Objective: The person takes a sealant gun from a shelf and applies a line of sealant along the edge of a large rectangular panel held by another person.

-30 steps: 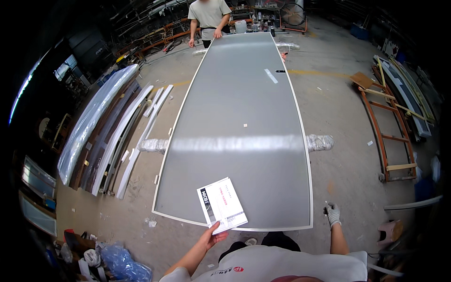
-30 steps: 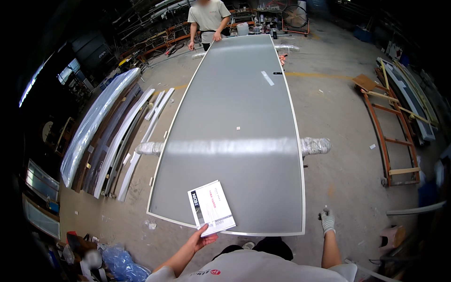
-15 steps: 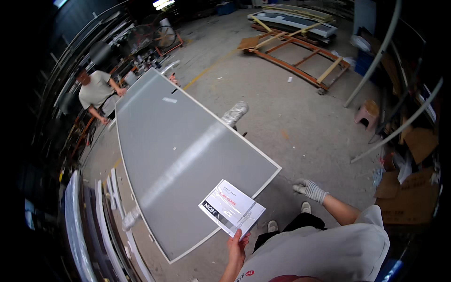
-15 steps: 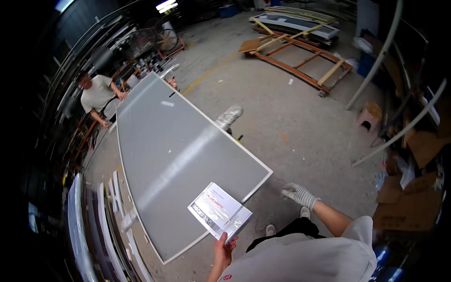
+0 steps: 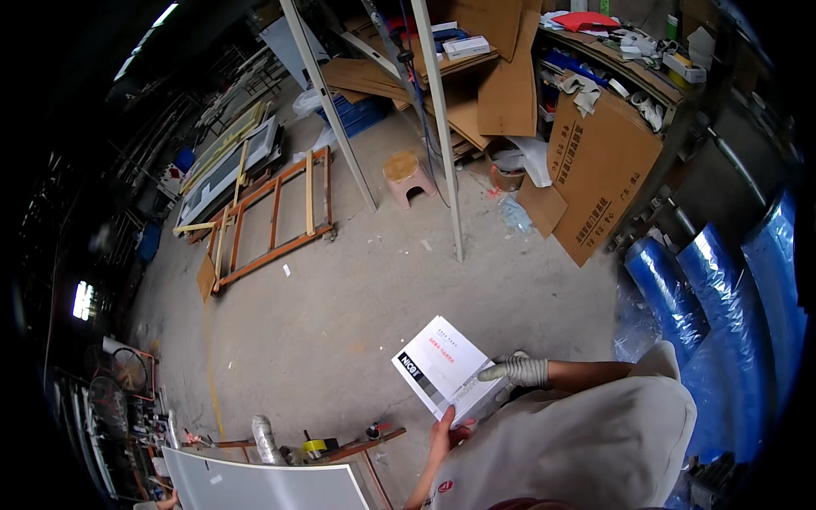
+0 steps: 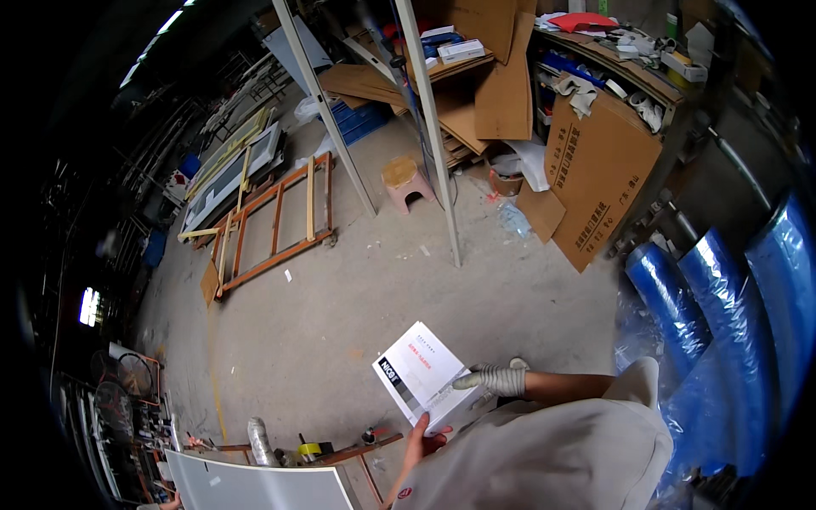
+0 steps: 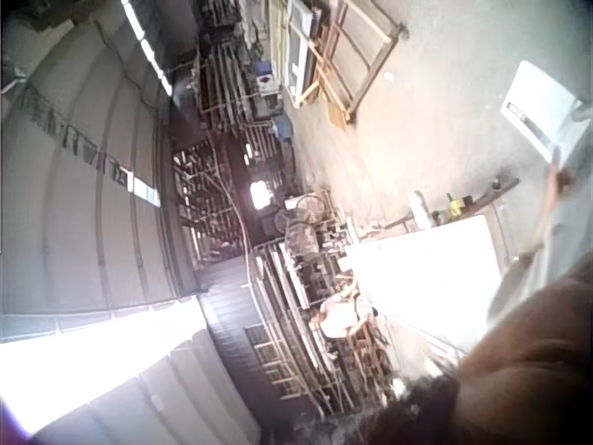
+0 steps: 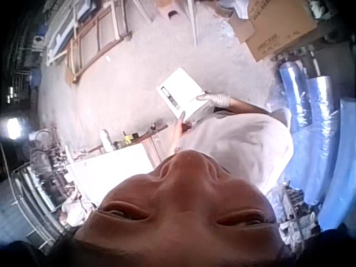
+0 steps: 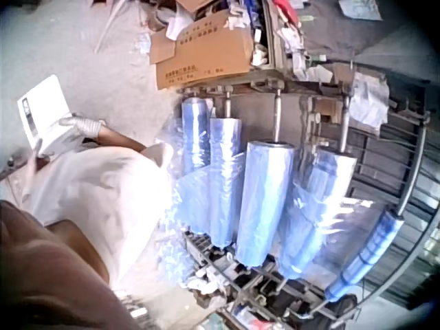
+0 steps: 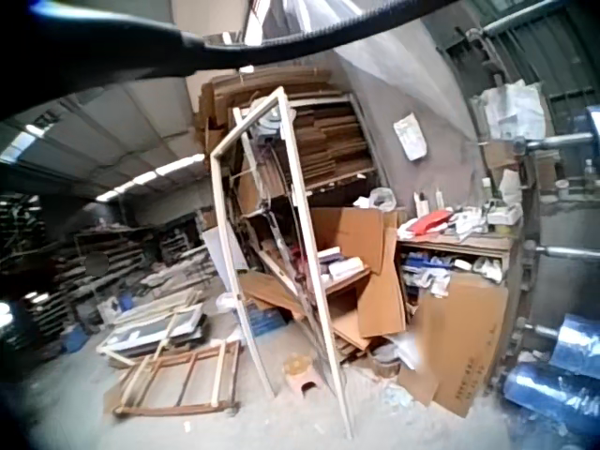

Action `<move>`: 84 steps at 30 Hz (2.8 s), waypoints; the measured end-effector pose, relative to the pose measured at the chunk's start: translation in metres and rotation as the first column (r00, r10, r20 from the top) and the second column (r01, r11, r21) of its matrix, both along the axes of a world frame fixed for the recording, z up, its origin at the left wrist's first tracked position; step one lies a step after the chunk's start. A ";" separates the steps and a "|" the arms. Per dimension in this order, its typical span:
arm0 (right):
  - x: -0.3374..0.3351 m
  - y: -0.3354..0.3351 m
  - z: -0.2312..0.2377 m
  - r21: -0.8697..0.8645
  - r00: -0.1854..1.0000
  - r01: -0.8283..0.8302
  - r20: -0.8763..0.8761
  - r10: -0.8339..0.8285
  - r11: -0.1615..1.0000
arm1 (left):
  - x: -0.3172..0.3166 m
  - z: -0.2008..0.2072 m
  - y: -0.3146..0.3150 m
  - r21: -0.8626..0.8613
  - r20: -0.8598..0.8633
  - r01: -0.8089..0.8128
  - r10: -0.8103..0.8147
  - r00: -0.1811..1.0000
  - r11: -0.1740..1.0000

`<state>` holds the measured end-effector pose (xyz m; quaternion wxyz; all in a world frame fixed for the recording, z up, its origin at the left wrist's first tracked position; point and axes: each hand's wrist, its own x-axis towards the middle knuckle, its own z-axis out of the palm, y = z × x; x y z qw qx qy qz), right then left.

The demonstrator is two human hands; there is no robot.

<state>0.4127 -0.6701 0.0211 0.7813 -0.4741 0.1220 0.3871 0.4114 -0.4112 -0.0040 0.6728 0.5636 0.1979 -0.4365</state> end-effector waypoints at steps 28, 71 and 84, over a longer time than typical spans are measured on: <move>0.260 -0.340 -0.052 -0.259 0.414 0.876 -0.031 -0.910 0.408 | 0.446 -0.016 -0.262 0.130 0.271 0.271 -0.297 0.916 0.954; 0.536 -0.264 -0.242 -0.796 0.378 -0.553 0.025 0.925 0.248 | 0.139 0.366 -0.226 -0.394 0.871 0.014 0.378 -0.314 0.919; 0.526 0.011 -0.219 -0.787 -0.271 -0.452 -0.329 0.905 -0.421 | 0.023 0.305 -0.084 -0.114 0.960 -0.383 0.002 -0.281 0.917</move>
